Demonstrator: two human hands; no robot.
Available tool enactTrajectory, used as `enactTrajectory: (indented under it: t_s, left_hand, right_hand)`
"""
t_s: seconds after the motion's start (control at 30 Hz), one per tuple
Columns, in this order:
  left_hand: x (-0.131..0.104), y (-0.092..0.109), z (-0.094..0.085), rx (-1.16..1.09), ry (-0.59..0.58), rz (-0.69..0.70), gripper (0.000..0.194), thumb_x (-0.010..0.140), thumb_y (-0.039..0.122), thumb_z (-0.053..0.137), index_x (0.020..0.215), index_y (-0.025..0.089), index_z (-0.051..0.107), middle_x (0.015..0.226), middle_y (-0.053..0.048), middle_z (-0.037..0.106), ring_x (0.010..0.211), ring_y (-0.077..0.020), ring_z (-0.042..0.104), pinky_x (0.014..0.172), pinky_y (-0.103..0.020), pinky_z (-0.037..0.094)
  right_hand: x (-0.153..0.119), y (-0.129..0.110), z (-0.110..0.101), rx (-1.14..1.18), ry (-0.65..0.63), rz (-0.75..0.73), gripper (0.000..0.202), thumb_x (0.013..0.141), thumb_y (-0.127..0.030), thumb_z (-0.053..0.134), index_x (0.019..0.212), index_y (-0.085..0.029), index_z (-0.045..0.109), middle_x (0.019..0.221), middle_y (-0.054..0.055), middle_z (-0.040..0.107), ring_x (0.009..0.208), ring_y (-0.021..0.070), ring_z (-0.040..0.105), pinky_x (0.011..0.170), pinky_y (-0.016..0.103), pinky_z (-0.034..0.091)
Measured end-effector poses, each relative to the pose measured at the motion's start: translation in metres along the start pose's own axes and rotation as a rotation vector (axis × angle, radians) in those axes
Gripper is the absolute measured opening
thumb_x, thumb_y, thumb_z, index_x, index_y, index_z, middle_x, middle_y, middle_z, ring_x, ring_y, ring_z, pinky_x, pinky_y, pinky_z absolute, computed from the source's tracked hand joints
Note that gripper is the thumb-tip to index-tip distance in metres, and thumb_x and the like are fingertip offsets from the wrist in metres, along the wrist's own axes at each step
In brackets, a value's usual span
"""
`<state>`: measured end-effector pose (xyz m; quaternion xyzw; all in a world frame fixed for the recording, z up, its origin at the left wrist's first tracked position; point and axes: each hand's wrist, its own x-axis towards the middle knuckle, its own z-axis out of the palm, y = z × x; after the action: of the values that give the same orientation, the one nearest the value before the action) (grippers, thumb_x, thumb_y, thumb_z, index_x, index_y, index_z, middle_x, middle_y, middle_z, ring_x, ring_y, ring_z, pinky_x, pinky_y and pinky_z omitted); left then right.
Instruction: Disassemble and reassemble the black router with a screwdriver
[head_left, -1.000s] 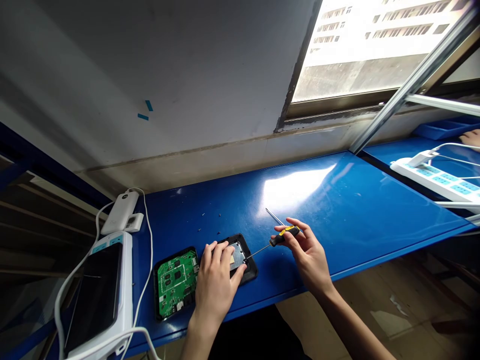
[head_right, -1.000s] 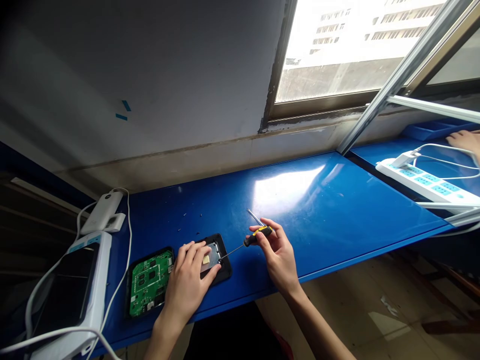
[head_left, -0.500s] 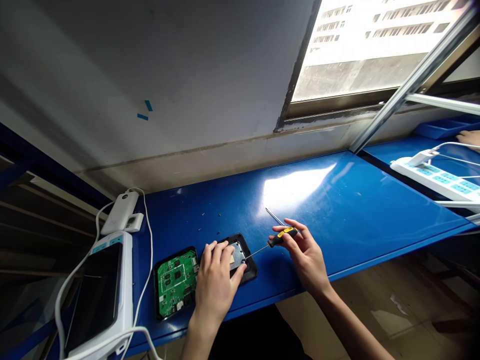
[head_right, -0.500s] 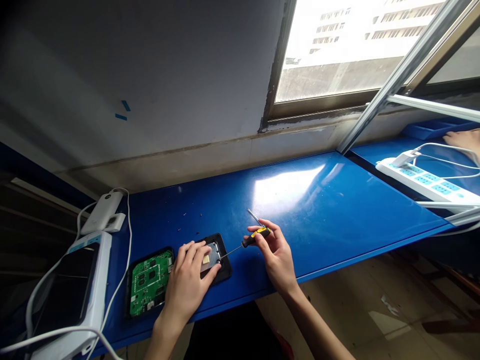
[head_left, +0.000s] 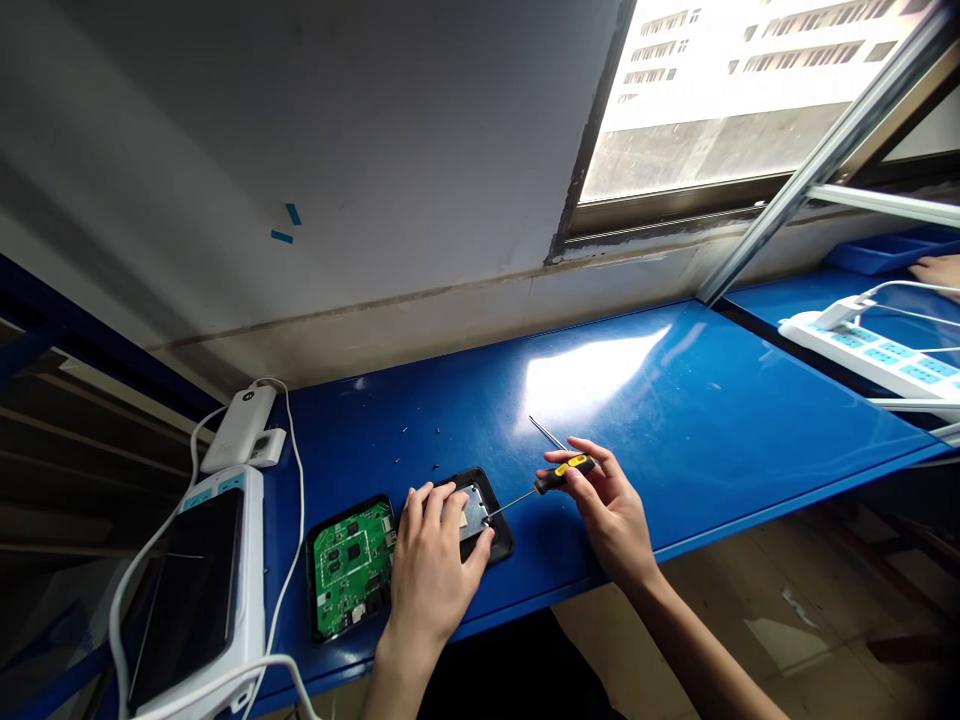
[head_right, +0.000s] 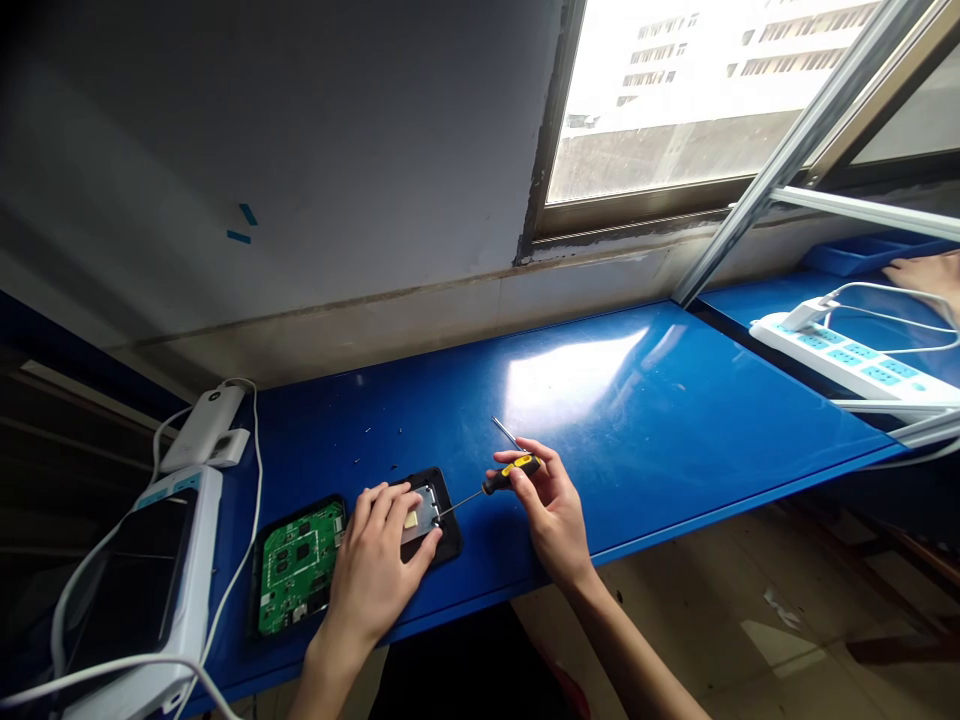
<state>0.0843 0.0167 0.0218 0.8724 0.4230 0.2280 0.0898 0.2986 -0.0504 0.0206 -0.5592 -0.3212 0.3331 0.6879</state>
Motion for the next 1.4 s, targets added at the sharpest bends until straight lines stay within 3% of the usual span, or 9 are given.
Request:
enactTrajectory:
  t_s: [0.23,0.5,1.07,1.4]
  left_hand:
    - [-0.003,0.006,-0.002,-0.031,0.121,0.121,0.016,0.095,0.028,0.064,0.109,0.022,0.07,0.114,-0.007,0.071,0.12,-0.0312,0.059,0.115,-0.059,0.041]
    - [-0.013,0.015,-0.001,-0.045,0.234,0.174,0.014,0.097,0.027,0.064,0.099,0.022,0.077,0.091,-0.005,0.069,0.091,-0.0226,0.061,0.108,-0.054,0.046]
    - [-0.019,0.012,0.003,-0.006,0.208,0.187,0.021,0.099,0.027,0.061,0.111,0.023,0.078,0.088,-0.005,0.068,0.091,-0.0235,0.06,0.1,-0.046,0.049]
    - [-0.021,0.01,0.003,-0.001,0.206,0.213,0.022,0.099,0.026,0.061,0.114,0.023,0.077,0.09,-0.005,0.067,0.091,-0.023,0.062,0.102,-0.048,0.05]
  right_hand:
    - [-0.001,0.006,-0.003,0.027,0.002,-0.015,0.034,0.096,-0.043,0.066,0.125,-0.027,0.058,0.112,0.009,0.074,0.09,0.025,0.077,0.086,0.047,0.065]
    - [0.0,0.009,-0.005,0.053,0.005,-0.016,0.032,0.097,-0.041,0.066,0.124,-0.027,0.059,0.112,0.007,0.074,0.089,0.0239,0.077,0.086,0.045,0.065]
    - [-0.001,0.008,0.0,0.071,0.009,-0.018,0.031,0.096,-0.04,0.067,0.123,-0.027,0.06,0.112,0.007,0.073,0.091,0.0233,0.077,0.085,0.044,0.065]
    - [-0.003,0.006,0.002,0.043,0.013,-0.024,0.03,0.097,-0.04,0.066,0.123,-0.027,0.059,0.11,0.007,0.074,0.088,0.0227,0.077,0.083,0.044,0.067]
